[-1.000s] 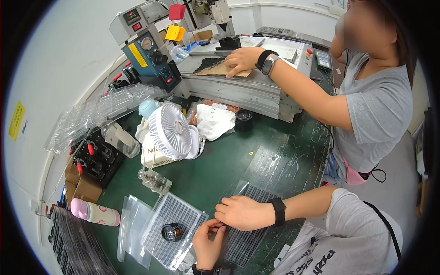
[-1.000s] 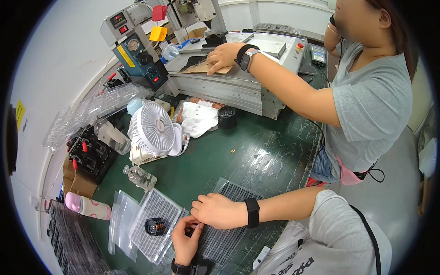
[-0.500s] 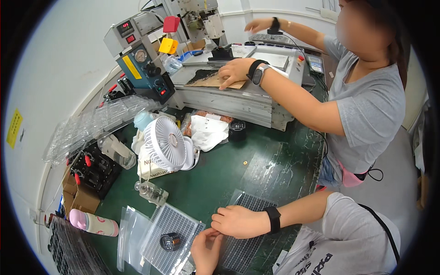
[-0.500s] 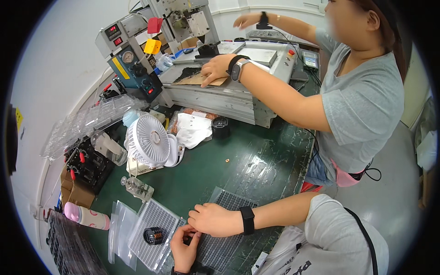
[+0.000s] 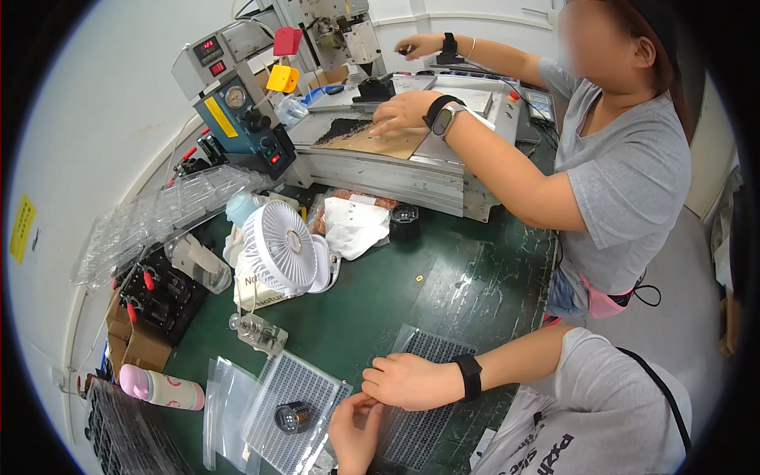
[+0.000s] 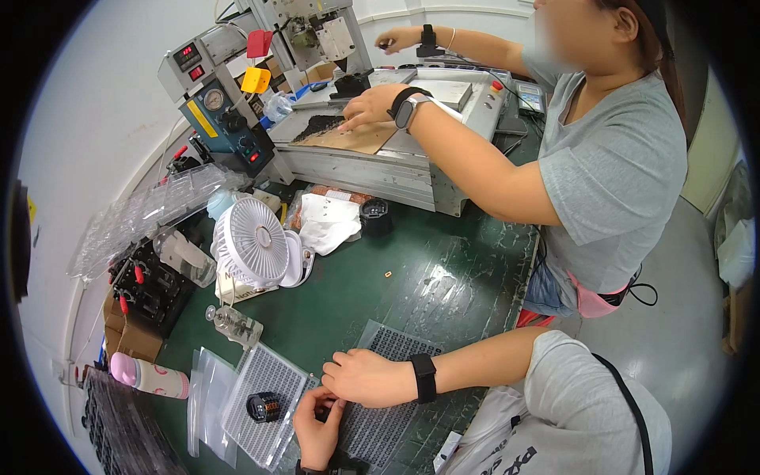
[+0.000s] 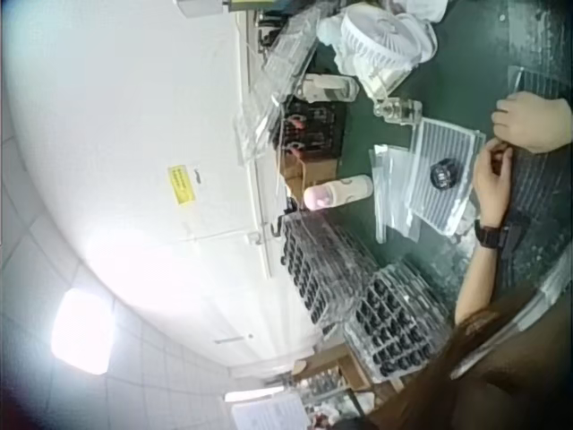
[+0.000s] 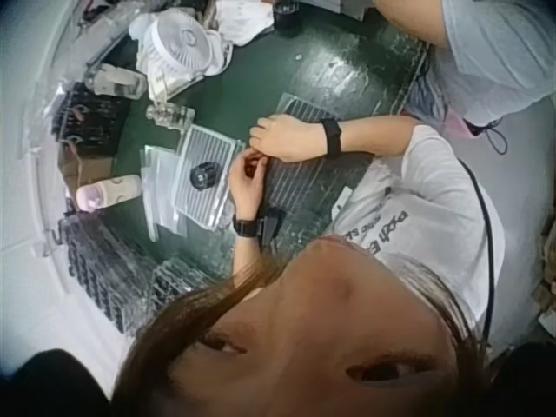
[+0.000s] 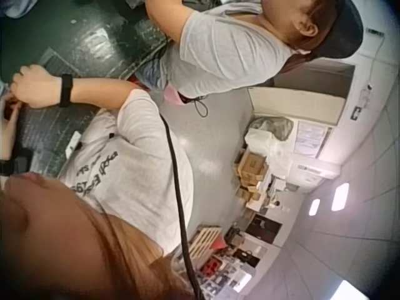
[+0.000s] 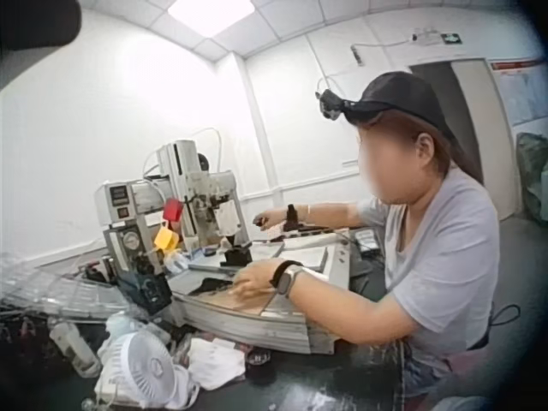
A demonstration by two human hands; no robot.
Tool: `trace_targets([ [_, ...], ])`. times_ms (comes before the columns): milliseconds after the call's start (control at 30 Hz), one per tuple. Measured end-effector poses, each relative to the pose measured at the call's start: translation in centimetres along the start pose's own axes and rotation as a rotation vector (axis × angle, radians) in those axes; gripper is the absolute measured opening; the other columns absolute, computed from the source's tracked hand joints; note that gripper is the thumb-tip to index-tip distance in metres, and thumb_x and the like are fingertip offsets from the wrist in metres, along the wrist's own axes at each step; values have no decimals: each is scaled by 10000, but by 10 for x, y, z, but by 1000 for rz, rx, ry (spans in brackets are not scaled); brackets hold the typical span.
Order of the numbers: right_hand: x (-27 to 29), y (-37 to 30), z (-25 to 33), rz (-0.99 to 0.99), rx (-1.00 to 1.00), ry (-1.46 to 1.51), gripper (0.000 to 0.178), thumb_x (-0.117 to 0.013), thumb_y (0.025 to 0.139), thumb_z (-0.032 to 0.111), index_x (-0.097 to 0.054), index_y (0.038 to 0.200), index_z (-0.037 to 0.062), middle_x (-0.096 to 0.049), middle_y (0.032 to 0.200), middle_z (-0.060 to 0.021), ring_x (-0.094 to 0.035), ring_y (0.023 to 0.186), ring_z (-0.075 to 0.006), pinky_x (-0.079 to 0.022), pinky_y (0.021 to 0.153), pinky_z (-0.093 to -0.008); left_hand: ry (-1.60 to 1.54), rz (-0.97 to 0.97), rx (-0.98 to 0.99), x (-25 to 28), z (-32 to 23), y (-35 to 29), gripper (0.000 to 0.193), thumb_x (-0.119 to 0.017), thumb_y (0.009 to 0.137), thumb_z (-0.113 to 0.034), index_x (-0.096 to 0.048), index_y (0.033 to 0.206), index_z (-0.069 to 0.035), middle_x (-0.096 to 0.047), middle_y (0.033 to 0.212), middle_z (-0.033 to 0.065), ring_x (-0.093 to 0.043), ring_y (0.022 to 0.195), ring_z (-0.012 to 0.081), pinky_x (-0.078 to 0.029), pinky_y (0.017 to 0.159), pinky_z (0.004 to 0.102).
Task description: Inspecting small electronic components and manually placing them into a plastic grid tray.
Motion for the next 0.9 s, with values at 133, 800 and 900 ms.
trace_targets([
  [133,2,0,0,5,2,-9,216,-683,721,110,-617,896,1,-597,924,-101,-589,894,-258,-515,729,-357,2,-1,6,0,2,1,203,-732,835,-14,-641,1014,9,-689,872,70,-624,748,120,-482,671,244],
  [800,-5,-2,0,-32,13,-78,200,-664,744,135,-567,896,49,-544,890,-51,-572,857,-211,-496,697,-311,1,6,-64,5,-16,-3,191,-693,876,-39,-639,1053,10,-687,876,112,-646,756,189,-514,715,298],
  [900,-5,-2,0,-30,13,-74,194,-660,750,138,-566,895,50,-545,888,-50,-572,856,-208,-492,696,-309,3,3,-75,4,-15,-2,187,-692,878,-40,-639,1050,10,-685,873,109,-643,755,185,-513,714,296],
])
Point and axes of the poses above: each hand's wrist, its own y-axis towards the middle knuckle, its own x-axis out of the back of the hand, z = x × y, the point moved 10 cm from there along y, towards the middle knuckle
